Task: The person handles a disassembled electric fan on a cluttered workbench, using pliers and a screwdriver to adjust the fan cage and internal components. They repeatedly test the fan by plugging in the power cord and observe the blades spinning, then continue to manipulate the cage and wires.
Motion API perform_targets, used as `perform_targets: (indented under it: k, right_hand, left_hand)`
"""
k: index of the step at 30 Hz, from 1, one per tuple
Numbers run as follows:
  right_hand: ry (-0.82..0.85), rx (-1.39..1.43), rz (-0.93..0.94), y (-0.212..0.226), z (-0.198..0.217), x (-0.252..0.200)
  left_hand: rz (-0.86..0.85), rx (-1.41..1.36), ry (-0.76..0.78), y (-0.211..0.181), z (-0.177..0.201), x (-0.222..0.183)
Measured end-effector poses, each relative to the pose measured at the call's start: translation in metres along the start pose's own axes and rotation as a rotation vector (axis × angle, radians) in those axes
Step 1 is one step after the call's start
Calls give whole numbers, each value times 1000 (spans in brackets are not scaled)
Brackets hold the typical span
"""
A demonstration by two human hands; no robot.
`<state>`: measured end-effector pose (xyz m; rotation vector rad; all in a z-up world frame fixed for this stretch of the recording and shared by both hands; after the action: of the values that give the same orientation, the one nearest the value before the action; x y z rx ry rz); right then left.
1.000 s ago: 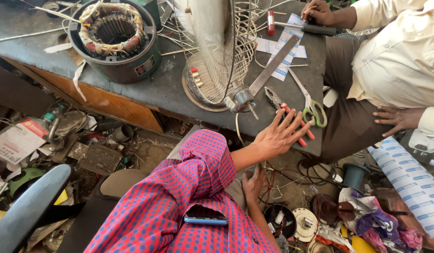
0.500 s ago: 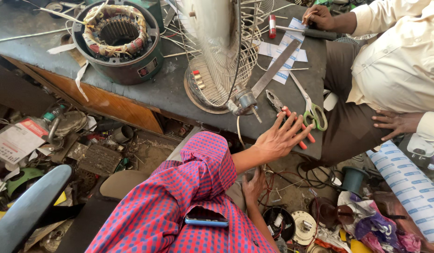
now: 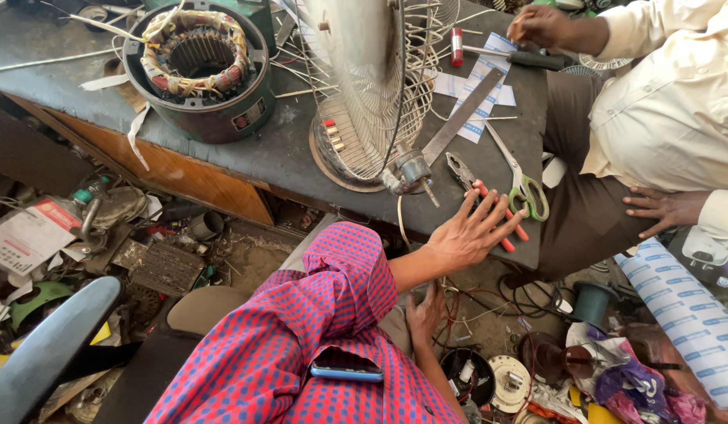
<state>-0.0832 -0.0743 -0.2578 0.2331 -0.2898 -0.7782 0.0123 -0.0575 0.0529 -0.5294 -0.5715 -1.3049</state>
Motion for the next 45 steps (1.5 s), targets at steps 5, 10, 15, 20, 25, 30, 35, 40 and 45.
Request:
perform_targets:
  k: [5, 10, 15, 20, 25, 30, 35, 40, 45]
  right_hand:
    - [10, 7, -5, -2, -1, -2]
    - [-14, 43, 26, 1, 2, 1]
    - [-41, -4, 25, 0, 2, -5]
    - [-32, -21, 38, -1, -4, -3]
    - [-101, 99, 61, -4, 4, -5]
    - [-124, 849, -298, -69, 16, 12]
    - [-513, 669, -445, -162, 115, 76]
    - [-482, 980, -127, -142, 210, 189]
    - [-147, 775, 111, -70, 224, 344]
  left_hand:
    - [-3, 31, 26, 0, -2, 0]
    - [-4, 16, 38, 1, -2, 2]
    - [-13, 28, 18, -1, -1, -1]
    - [1, -22, 38, 1, -2, 1]
    - [-9, 0, 67, 0, 2, 2]
    - [-24, -17, 145, 1, 7, 4]
    - [-1, -55, 200, 0, 12, 11]
    - [7, -71, 257, 2, 10, 14]
    - [1, -38, 226, 0, 14, 18]
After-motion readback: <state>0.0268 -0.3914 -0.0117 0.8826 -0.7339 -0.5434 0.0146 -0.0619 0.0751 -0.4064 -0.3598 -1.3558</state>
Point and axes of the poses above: each hand's wrist, its own x-axis towards the middle knuckle, its own z-axis out of the back of the hand, y = z × x, the point moved 8 cm from there along x, towards the middle knuckle, and after that the axes turned 11 degrees about -x, right-handed, at the moved point
